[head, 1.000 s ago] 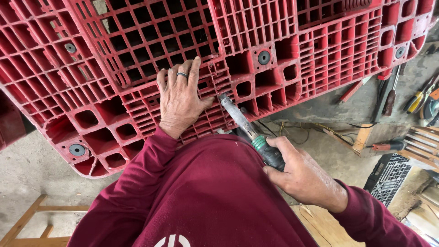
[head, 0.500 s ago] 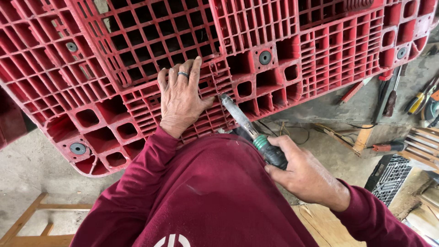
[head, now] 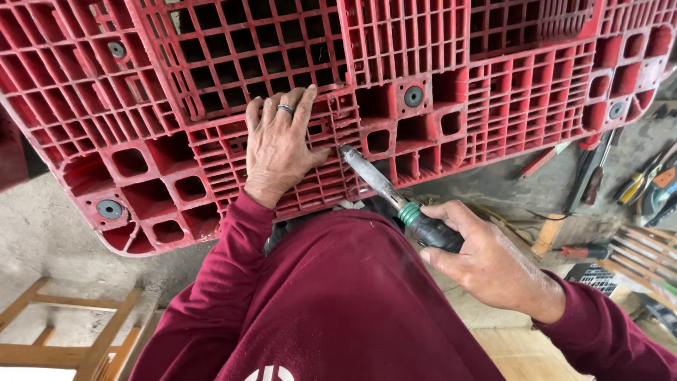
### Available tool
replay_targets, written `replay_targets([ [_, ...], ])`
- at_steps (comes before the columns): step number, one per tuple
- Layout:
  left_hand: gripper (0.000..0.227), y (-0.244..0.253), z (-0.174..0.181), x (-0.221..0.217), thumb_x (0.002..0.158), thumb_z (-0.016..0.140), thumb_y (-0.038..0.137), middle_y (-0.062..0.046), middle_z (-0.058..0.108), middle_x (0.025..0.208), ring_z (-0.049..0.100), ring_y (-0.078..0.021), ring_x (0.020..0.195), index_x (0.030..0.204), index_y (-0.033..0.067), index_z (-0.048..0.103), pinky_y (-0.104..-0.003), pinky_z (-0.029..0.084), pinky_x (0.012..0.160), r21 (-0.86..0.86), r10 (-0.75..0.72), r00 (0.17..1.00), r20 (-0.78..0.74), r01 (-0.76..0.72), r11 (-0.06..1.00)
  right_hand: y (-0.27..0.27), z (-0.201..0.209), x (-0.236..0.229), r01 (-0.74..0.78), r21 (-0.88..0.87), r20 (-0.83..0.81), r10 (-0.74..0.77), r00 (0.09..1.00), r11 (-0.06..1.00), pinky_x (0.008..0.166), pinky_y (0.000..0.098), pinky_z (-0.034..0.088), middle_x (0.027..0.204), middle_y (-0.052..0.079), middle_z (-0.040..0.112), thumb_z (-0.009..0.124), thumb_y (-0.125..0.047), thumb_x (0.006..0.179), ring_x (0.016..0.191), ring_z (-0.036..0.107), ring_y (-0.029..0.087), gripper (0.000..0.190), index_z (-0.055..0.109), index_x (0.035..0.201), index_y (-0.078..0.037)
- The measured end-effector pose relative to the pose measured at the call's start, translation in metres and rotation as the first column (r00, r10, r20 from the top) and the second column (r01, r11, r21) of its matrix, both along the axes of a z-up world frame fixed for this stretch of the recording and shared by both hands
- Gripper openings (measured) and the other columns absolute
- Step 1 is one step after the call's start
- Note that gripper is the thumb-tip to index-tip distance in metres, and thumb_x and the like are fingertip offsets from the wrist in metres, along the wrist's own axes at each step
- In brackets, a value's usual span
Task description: The person uses a specialized heating and welding tool to repair cracks in a red plastic pallet. The person moves the tool along the damaged grid sections, melting the plastic to bond the pieces together.
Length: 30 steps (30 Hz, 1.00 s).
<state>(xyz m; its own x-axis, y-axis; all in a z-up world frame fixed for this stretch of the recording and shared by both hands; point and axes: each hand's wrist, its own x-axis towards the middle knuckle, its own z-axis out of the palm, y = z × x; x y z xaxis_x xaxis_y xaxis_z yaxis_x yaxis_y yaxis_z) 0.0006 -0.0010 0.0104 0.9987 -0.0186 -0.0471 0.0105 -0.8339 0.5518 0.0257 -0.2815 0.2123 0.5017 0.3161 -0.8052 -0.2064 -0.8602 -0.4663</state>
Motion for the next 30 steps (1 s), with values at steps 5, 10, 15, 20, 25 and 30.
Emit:
replay_targets([
  [5,0.111,-0.001,0.004,0.000,0.062,0.094,0.046,-0.007,0.053,0.140,0.048,-0.0297,0.129,0.154,0.0095,0.043,-0.053,0.026,0.118,-0.001,0.021,0.999,-0.046,-0.021,1.000,-0.006,-0.005,0.009,-0.005,0.199,0.016,0.002,1.000,0.980,0.091,0.0314,0.051,0.117,0.010,0.070,0.075,-0.012,0.084,0.107,0.065,0.015,0.052,0.055,0.131,0.000],
  [10,0.110,-0.001,0.005,0.000,0.062,0.094,0.046,-0.007,0.054,0.139,0.048,-0.0292,0.129,0.154,0.0108,0.044,-0.051,0.026,0.118,-0.022,0.037,0.998,-0.042,-0.038,0.999,-0.005,-0.003,0.024,0.026,0.109,-0.102,-0.015,0.995,0.994,0.083,0.0308,0.054,0.108,0.009,0.068,0.074,-0.011,0.083,0.094,0.062,0.013,0.052,0.055,0.131,-0.003],
  [15,0.109,-0.002,0.001,-0.001,0.062,0.094,0.048,-0.007,0.055,0.137,0.049,-0.0288,0.128,0.153,0.0117,0.046,-0.051,0.026,0.117,0.005,0.054,0.998,-0.044,-0.054,0.999,-0.001,-0.004,0.036,0.004,0.110,-0.158,0.013,0.987,0.994,0.082,0.0305,0.053,0.108,0.008,0.067,0.072,-0.009,0.084,0.093,0.061,0.011,0.049,0.054,0.129,-0.005],
  [20,0.109,-0.001,-0.001,-0.002,0.059,0.095,0.047,-0.006,0.056,0.138,0.050,-0.0278,0.127,0.151,0.0120,0.047,-0.050,0.027,0.118,0.014,0.059,0.998,-0.026,-0.058,0.998,0.000,-0.004,0.043,0.003,0.142,-0.161,0.020,0.987,0.990,0.079,0.0301,0.052,0.102,0.007,0.068,0.071,-0.007,0.084,0.089,0.058,0.012,0.046,0.055,0.127,-0.005],
  [25,0.108,-0.001,0.000,-0.003,0.059,0.095,0.045,-0.006,0.056,0.139,0.051,-0.0271,0.127,0.151,0.0116,0.048,-0.050,0.028,0.118,0.022,0.059,0.998,-0.012,-0.059,0.998,0.002,-0.003,0.049,-0.028,0.210,-0.152,0.060,0.987,0.977,0.076,0.0291,0.051,0.100,0.006,0.065,0.071,-0.006,0.086,0.086,0.056,0.010,0.044,0.054,0.126,-0.005],
  [30,0.109,0.002,0.006,-0.002,0.061,0.095,0.046,-0.008,0.056,0.140,0.051,-0.0286,0.128,0.152,0.0105,0.047,-0.051,0.028,0.118,0.015,0.053,0.999,0.006,-0.053,0.998,0.008,0.006,0.046,-0.046,-0.005,-0.170,0.044,0.984,0.999,0.065,0.0307,0.048,0.089,0.006,0.063,0.071,-0.011,0.083,0.070,0.053,0.012,0.053,0.053,0.133,-0.013],
])
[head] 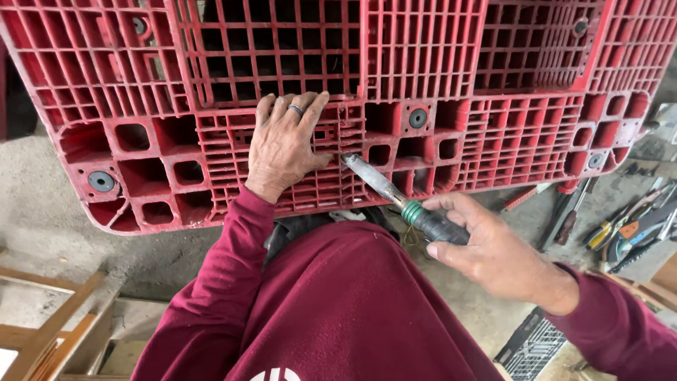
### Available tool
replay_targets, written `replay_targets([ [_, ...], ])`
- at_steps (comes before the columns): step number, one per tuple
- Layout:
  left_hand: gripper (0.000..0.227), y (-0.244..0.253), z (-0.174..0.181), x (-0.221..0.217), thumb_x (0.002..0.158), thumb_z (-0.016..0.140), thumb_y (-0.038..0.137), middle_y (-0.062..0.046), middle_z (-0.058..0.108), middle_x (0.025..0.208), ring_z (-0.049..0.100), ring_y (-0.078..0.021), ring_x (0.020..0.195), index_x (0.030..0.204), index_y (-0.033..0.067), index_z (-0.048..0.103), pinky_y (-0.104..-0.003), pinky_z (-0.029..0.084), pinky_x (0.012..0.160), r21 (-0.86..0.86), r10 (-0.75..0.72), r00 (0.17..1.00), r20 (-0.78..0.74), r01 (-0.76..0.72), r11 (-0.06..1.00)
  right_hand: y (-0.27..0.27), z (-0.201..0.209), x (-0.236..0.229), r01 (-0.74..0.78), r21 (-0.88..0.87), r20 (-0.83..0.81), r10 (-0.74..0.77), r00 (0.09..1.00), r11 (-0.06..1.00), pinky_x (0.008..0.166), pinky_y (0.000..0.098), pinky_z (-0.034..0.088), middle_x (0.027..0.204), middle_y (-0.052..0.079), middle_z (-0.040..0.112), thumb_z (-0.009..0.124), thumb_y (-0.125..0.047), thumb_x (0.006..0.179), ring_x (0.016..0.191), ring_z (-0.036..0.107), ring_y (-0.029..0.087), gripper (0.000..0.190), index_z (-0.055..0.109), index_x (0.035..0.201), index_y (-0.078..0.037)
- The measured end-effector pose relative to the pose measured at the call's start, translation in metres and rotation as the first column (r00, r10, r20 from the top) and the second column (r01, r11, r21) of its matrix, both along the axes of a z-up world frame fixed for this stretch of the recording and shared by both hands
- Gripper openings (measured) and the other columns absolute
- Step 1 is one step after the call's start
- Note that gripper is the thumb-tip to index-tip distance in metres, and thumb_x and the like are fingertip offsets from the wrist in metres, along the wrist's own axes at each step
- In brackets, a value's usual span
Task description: The person uses a specialized heating and welding tool to repair cracks in a red plastic pallet. The person moves the tool along the damaged grid sections, melting the plastic to bond the pieces together.
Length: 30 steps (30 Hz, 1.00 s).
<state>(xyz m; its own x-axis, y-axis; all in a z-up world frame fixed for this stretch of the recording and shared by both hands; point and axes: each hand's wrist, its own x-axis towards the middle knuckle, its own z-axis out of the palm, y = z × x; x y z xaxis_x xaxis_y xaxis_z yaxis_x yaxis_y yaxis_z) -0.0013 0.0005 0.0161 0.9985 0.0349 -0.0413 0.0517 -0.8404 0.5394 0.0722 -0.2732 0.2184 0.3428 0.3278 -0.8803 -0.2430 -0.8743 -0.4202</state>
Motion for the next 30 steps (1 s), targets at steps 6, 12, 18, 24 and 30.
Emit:
replay_targets([
  [6,0.110,0.001,-0.002,0.003,0.064,0.093,0.048,-0.011,0.054,0.138,0.049,-0.0318,0.128,0.153,0.0075,0.043,-0.053,0.027,0.117,-0.028,-0.050,0.999,0.015,0.050,0.998,-0.023,0.009,-0.029,-0.108,0.189,0.263,0.056,0.963,0.976,0.077,0.0286,0.052,0.105,0.005,0.065,0.075,-0.016,0.085,0.089,0.061,0.011,0.066,0.047,0.144,-0.009],
  [12,0.108,-0.001,-0.011,0.001,0.070,0.092,0.048,-0.010,0.053,0.138,0.050,-0.0308,0.127,0.155,0.0049,0.042,-0.056,0.027,0.118,0.024,-0.075,0.996,0.047,0.074,0.997,-0.056,-0.024,-0.110,0.382,0.103,0.212,-0.396,0.893,0.918,0.071,0.0335,0.053,0.099,0.010,0.065,0.080,-0.015,0.082,0.082,0.060,0.017,0.078,0.048,0.153,-0.011],
  [18,0.106,0.000,-0.013,-0.002,0.071,0.090,0.046,-0.011,0.052,0.141,0.049,-0.0323,0.127,0.155,0.0045,0.042,-0.057,0.027,0.117,0.033,-0.089,0.994,0.063,0.087,0.996,-0.035,-0.088,-0.197,0.416,0.183,0.570,-0.440,0.694,0.891,0.080,0.0274,0.055,0.105,0.003,0.072,0.082,-0.018,0.080,0.088,0.067,0.014,0.062,0.060,0.136,-0.004],
  [24,0.105,0.001,-0.013,-0.004,0.073,0.089,0.048,-0.014,0.051,0.140,0.048,-0.0342,0.128,0.155,0.0038,0.041,-0.058,0.026,0.117,0.019,-0.112,0.993,0.046,0.112,0.994,-0.040,-0.122,-0.240,0.671,0.321,0.250,-0.743,0.621,0.668,0.084,0.0260,0.051,0.103,0.004,0.068,0.083,-0.016,0.078,0.093,0.062,0.013,0.065,0.056,0.135,-0.001],
  [30,0.103,0.000,-0.014,-0.004,0.075,0.089,0.049,-0.014,0.052,0.142,0.047,-0.0337,0.130,0.155,0.0047,0.042,-0.058,0.026,0.117,0.012,-0.108,0.994,0.030,0.108,0.994,-0.055,-0.113,-0.226,0.774,0.250,-0.065,-0.787,0.613,0.582,0.071,0.0247,0.047,0.090,0.002,0.063,0.074,-0.024,0.083,0.079,0.056,0.009,0.051,0.061,0.126,0.000],
])
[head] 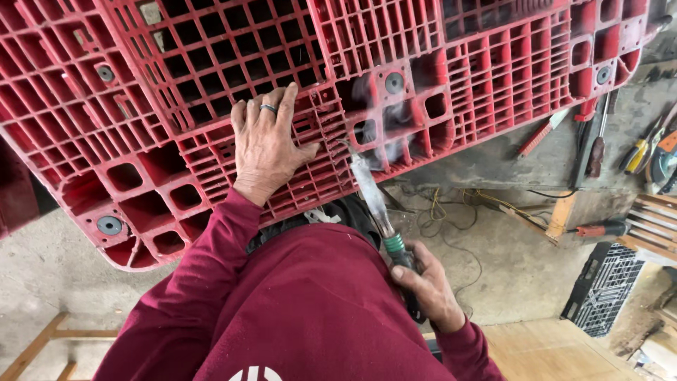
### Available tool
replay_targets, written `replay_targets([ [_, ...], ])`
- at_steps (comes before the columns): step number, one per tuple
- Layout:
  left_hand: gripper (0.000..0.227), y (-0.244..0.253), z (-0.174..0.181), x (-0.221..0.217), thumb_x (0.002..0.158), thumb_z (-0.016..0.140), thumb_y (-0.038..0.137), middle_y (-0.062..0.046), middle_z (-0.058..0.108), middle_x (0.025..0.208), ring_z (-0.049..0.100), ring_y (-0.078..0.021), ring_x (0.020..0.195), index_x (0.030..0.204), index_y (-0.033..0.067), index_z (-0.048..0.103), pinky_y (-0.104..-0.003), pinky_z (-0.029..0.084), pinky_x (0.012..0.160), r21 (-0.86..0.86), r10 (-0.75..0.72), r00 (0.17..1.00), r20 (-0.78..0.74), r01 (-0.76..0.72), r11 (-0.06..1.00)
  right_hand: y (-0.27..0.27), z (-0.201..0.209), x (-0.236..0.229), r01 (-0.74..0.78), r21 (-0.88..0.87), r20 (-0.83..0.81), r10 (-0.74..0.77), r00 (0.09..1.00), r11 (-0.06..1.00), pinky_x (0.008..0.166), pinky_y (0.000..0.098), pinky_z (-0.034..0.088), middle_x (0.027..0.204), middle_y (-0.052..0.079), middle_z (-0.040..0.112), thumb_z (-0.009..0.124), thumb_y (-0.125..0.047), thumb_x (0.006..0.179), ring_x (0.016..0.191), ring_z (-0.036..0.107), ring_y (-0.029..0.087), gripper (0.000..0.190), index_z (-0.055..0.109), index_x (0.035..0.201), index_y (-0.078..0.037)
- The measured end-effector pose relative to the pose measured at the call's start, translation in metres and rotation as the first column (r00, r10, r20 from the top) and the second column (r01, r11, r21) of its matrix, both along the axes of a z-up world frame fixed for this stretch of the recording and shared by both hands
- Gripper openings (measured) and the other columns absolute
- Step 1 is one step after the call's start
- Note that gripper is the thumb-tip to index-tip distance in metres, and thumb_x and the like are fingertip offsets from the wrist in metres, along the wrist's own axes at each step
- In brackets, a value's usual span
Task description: The person uses a specialized heating and welding tool to repair cracks in a red plastic pallet. The person moves the tool along the damaged grid sections, melting the plastic to bond the pieces together.
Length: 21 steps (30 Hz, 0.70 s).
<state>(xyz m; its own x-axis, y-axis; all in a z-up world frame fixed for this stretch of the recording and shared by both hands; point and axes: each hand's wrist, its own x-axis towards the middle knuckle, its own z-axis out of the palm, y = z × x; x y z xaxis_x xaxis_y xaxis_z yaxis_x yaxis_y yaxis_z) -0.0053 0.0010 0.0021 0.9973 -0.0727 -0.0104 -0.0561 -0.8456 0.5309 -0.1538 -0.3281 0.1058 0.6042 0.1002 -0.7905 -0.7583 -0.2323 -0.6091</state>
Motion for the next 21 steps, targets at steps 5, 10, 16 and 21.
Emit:
replay_targets([
  [5,0.106,0.000,0.001,0.003,0.071,0.091,0.048,-0.013,0.052,0.140,0.048,-0.0335,0.129,0.155,0.0041,0.043,-0.057,0.026,0.118,0.006,0.005,1.000,-0.003,-0.005,1.000,0.007,0.008,0.016,0.082,0.113,-0.185,-0.061,0.981,0.990,0.061,0.0236,0.044,0.086,0.002,0.061,0.064,-0.027,0.087,0.068,0.055,0.009,0.044,0.060,0.119,0.003],
  [10,0.107,-0.001,-0.002,0.000,0.070,0.091,0.050,-0.012,0.053,0.141,0.048,-0.0323,0.129,0.154,0.0052,0.043,-0.056,0.026,0.118,0.008,0.010,1.000,0.004,-0.010,1.000,0.014,0.016,0.025,0.151,0.295,-0.218,-0.087,0.972,0.943,0.046,0.0237,0.042,0.081,0.006,0.058,0.057,-0.033,0.093,0.052,0.051,0.011,0.047,0.057,0.120,0.006],
  [16,0.110,-0.002,-0.003,0.001,0.068,0.092,0.053,-0.013,0.052,0.138,0.048,-0.0330,0.128,0.154,0.0054,0.043,-0.057,0.025,0.117,0.024,0.011,1.000,0.001,-0.011,1.000,0.020,0.014,0.032,0.309,0.391,-0.342,-0.174,0.923,0.867,0.041,0.0226,0.040,0.081,0.007,0.057,0.056,-0.037,0.094,0.047,0.048,0.011,0.058,0.054,0.130,0.008],
  [21,0.110,-0.001,-0.003,0.000,0.069,0.093,0.050,-0.012,0.052,0.140,0.048,-0.0320,0.129,0.155,0.0058,0.042,-0.056,0.026,0.118,0.017,0.008,1.000,0.002,-0.008,1.000,0.021,0.015,0.032,0.320,0.352,-0.335,-0.201,0.920,0.880,0.040,0.0237,0.040,0.082,0.007,0.057,0.059,-0.038,0.096,0.048,0.048,0.010,0.057,0.053,0.128,0.008],
])
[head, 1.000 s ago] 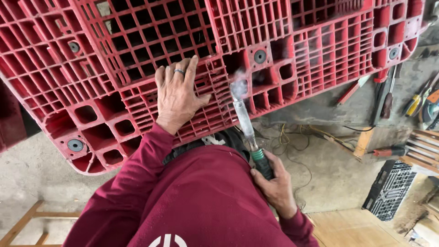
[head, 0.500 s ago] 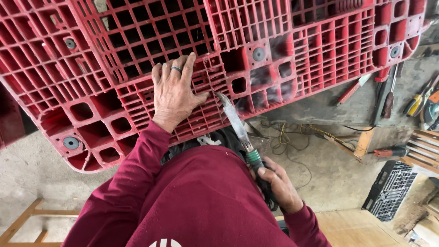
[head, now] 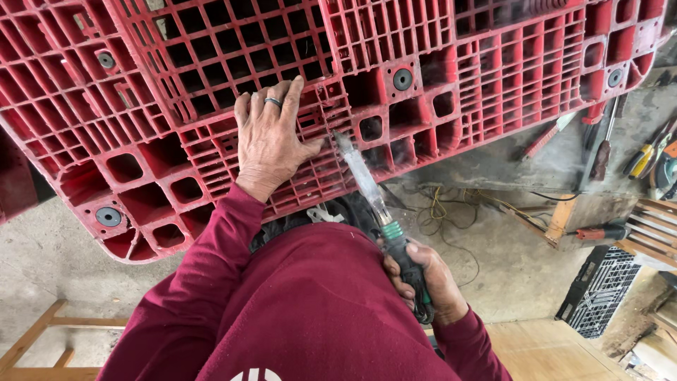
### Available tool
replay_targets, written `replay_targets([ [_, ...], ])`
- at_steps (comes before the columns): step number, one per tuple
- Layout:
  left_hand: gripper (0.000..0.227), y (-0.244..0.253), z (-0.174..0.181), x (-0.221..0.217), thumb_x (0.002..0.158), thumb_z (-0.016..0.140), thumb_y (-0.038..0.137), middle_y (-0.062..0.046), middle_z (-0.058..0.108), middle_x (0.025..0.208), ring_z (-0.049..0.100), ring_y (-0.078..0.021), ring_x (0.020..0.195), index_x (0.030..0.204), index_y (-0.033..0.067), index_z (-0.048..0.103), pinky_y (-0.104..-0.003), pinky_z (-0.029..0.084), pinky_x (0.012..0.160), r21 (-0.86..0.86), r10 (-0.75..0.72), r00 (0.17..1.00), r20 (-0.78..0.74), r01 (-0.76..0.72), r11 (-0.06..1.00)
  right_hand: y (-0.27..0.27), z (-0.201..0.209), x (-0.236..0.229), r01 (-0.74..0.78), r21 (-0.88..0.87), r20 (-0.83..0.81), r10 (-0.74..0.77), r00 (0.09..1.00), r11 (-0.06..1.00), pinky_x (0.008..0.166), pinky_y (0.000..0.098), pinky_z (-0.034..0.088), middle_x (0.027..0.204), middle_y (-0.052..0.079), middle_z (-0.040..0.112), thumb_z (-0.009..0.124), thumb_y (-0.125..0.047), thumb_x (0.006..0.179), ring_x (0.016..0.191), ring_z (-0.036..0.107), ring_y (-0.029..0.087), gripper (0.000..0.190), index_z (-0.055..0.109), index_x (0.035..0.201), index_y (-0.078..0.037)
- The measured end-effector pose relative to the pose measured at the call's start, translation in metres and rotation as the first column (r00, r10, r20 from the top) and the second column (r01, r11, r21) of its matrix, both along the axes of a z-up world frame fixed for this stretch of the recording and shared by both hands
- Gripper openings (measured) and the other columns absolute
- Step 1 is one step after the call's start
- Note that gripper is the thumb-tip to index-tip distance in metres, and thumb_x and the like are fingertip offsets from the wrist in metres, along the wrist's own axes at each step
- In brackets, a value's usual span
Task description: The person uses a specialized heating and welding tool to repair cracks in a red plastic pallet. The person moves the tool along the damaged grid sections, melting the plastic to bond the pieces together.
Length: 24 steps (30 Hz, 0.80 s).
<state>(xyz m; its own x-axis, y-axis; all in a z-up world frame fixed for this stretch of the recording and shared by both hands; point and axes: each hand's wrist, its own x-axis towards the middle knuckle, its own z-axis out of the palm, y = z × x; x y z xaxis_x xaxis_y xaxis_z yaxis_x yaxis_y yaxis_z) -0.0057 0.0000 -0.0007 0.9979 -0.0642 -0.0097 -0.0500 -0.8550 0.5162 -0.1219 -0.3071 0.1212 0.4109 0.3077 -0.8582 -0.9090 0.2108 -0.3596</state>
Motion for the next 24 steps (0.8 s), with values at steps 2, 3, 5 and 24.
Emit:
replay_targets([
  [2,0.109,0.000,0.001,0.001,0.069,0.093,0.050,-0.011,0.052,0.141,0.048,-0.0318,0.129,0.155,0.0060,0.042,-0.056,0.026,0.118,-0.004,-0.002,1.000,0.003,0.002,1.000,0.002,0.000,0.002,-0.066,-0.091,0.035,0.070,0.997,0.994,0.046,0.0268,0.044,0.086,0.009,0.060,0.061,-0.034,0.098,0.055,0.053,0.014,0.053,0.049,0.126,0.010],
  [3,0.109,0.000,0.001,0.000,0.069,0.093,0.049,-0.011,0.052,0.141,0.048,-0.0318,0.130,0.155,0.0061,0.042,-0.056,0.026,0.118,-0.005,-0.004,1.000,0.002,0.004,1.000,0.005,0.002,0.000,-0.191,-0.295,0.292,0.279,0.915,0.936,0.055,0.0323,0.047,0.092,0.010,0.062,0.062,-0.030,0.099,0.066,0.058,0.019,0.050,0.050,0.131,0.007],
  [5,0.109,0.000,0.002,0.001,0.068,0.093,0.049,-0.011,0.052,0.142,0.048,-0.0320,0.129,0.155,0.0062,0.042,-0.056,0.026,0.117,-0.007,0.002,1.000,-0.005,-0.002,1.000,0.013,0.007,-0.006,-0.197,-0.704,0.547,0.699,0.461,0.682,0.073,0.0436,0.052,0.103,0.012,0.068,0.063,-0.022,0.099,0.088,0.066,0.028,0.049,0.050,0.140,0.001],
  [24,0.111,0.001,0.005,0.001,0.066,0.094,0.047,-0.009,0.052,0.138,0.049,-0.0304,0.127,0.154,0.0057,0.042,-0.054,0.029,0.116,-0.029,0.010,1.000,0.021,-0.009,1.000,0.009,0.013,0.026,-0.058,-0.996,0.061,0.996,0.060,0.064,0.055,0.0437,0.051,0.090,0.009,0.057,0.077,-0.023,0.085,0.068,0.065,0.032,0.070,0.048,0.148,-0.015],
])
